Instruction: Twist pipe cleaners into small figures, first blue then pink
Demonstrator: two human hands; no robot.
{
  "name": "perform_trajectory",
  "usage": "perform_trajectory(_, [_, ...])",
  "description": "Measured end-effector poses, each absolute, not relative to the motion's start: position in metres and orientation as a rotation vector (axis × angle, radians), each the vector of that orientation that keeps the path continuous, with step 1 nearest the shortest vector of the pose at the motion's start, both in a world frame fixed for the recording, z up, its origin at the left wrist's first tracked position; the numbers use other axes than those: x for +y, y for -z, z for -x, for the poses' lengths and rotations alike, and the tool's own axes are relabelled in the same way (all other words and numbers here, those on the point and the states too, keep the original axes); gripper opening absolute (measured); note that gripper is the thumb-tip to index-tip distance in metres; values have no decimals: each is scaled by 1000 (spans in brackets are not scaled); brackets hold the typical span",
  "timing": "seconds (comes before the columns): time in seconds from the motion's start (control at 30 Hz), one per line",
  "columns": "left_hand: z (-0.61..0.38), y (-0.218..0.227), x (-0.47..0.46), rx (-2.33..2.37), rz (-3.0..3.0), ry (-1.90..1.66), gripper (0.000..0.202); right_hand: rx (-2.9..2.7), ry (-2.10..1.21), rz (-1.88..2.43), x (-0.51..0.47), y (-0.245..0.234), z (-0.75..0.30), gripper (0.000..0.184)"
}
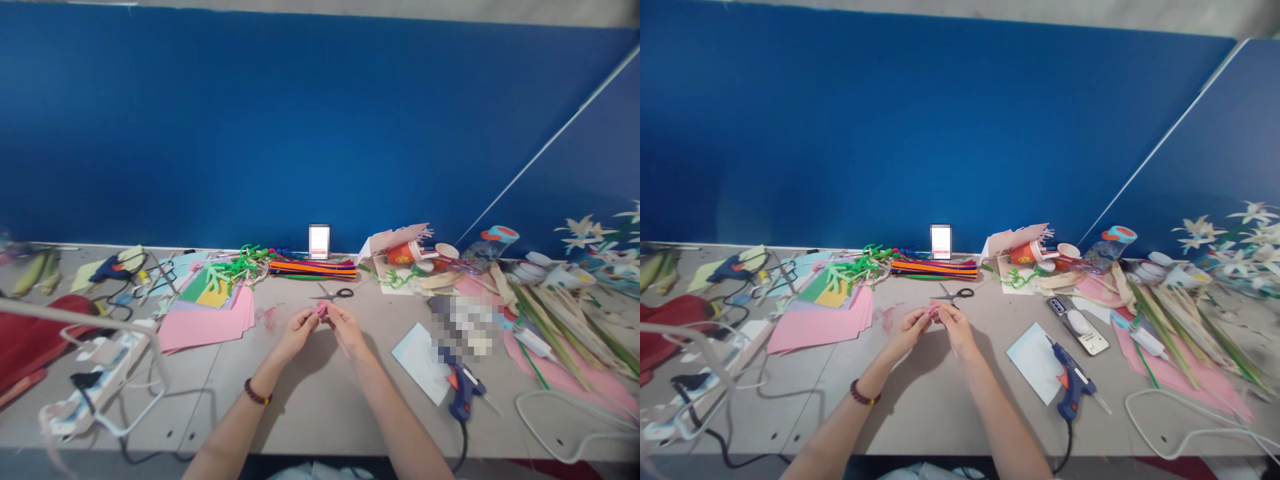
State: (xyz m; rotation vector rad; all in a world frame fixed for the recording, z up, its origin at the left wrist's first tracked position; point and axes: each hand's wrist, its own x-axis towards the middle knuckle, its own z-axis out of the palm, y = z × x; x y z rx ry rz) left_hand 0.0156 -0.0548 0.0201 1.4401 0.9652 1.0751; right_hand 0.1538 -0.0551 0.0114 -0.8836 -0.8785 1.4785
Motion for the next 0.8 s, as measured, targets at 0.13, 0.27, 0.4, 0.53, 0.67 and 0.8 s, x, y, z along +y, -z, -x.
perform_trajectory(0.13, [-14, -18, -55, 1048, -1735, -1269, 32, -1002, -1353, 923, -55, -10, -154, 27])
perform_trajectory(0.27, [-12, -14, -55, 1042, -1917, -1313, 26, -1085, -1238, 946, -58, -13, -154, 23])
perform_trajectory(0.4, [-12, -15, -55, 1012, -1951, -1328, 23, -1101, -1227, 943, -59, -15, -154, 23])
perform_trajectory(0.53, [-13, -15, -55, 987, -1949, -1315, 24, -1098, -1232, 923, -58, -12, -155, 20])
perform_trajectory(0.67, [-13, -13, -54, 964, -1944, -1311, 23, -1095, -1208, 919, -57, -11, -156, 17])
perform_trajectory(0.8, [-15, -14, -56, 967, -1944, -1293, 25, -1096, -1165, 955, -58, -13, -156, 17])
